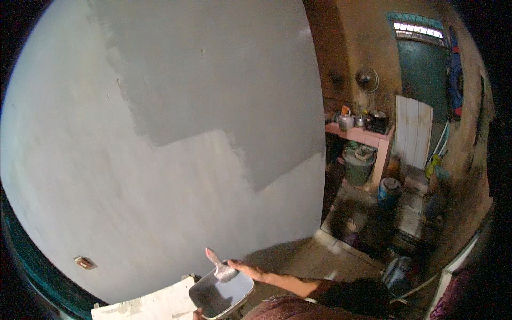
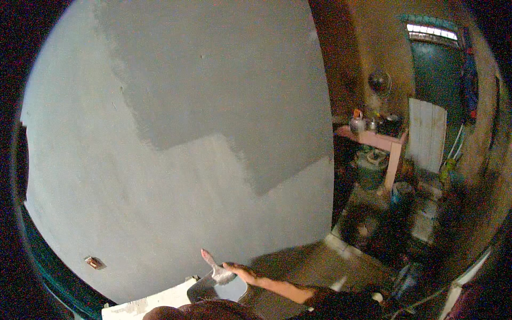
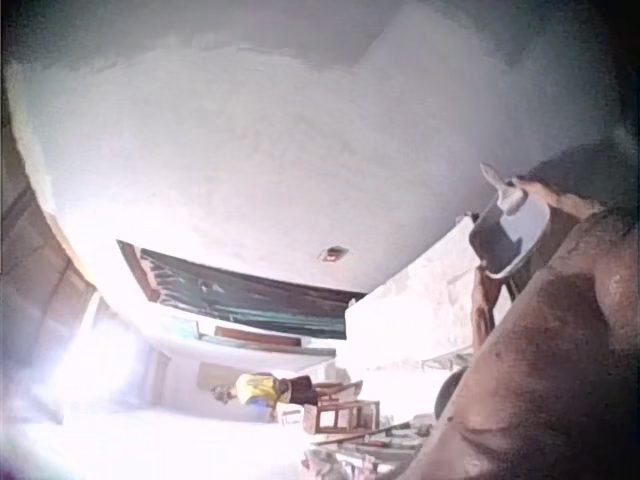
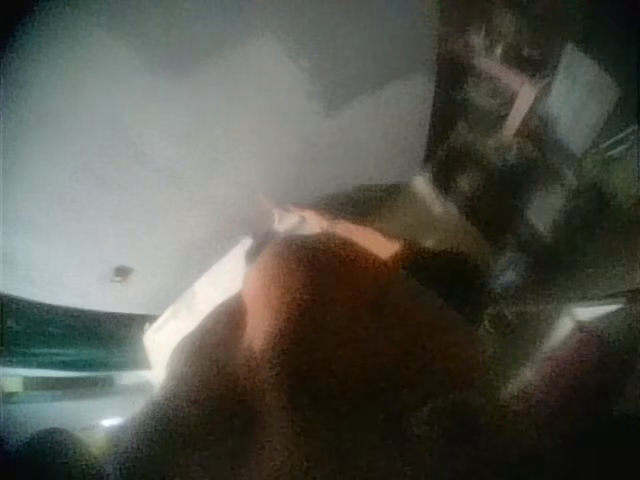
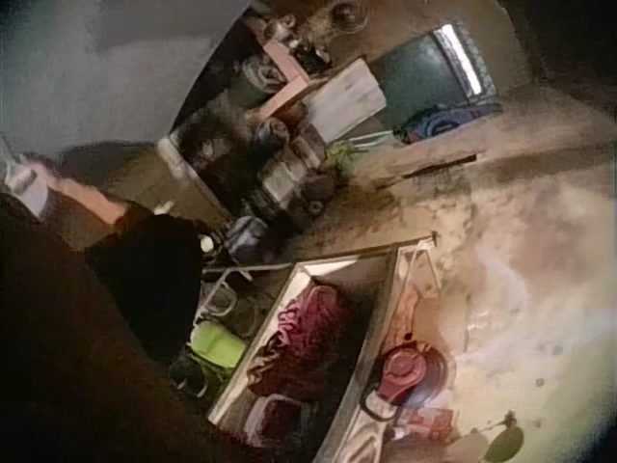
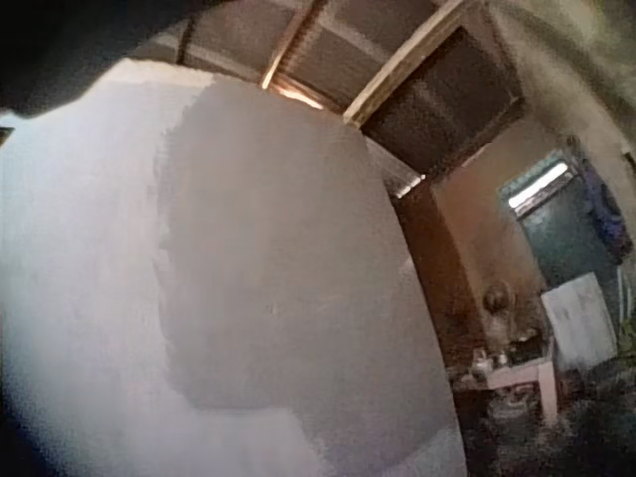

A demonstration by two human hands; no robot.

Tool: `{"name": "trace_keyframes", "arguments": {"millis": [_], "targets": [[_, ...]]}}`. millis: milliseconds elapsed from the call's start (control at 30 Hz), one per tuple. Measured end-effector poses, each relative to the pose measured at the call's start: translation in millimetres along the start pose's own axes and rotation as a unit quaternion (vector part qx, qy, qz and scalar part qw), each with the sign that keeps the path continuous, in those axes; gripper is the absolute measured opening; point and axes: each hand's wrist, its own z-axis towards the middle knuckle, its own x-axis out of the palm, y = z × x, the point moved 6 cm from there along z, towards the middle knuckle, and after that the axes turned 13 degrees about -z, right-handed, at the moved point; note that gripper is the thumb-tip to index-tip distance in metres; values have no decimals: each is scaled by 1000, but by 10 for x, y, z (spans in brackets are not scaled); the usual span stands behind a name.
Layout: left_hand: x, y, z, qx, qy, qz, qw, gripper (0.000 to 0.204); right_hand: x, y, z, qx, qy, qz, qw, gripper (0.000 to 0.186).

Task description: The person paints a wall with a brush, dipping the brush into a container of gray paint held in one hand and applying it to the wall surface with the other.

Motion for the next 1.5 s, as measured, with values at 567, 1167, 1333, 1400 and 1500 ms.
{"name": "trace_keyframes", "arguments": {"millis": [567, 1167, 1333, 1400, 1500], "targets": [[855, 631, 384, -22, -33, 155, 987, 57, -1112, 369, -962, -35, -199, -132, 970, 45], [2228, 1505, 1797, 15, 80, 141, 987, 55, -2870, 856, -1097, -254, -219, -574, 747, 26], [2851, 1556, 2088, 57, 179, 219, 957, 91, -3281, 1012, -1037, -134, -180, -514, 828, 23], [3043, 1536, 2151, 64, 195, 271, 940, 93, -3407, 986, -1071, -170, -229, -562, 776, 23], [3016, 1585, 2410, 11, 171, 258, 951, 89, -3454, 1058, -1128, -183, -236, -607, 737, 22]]}}
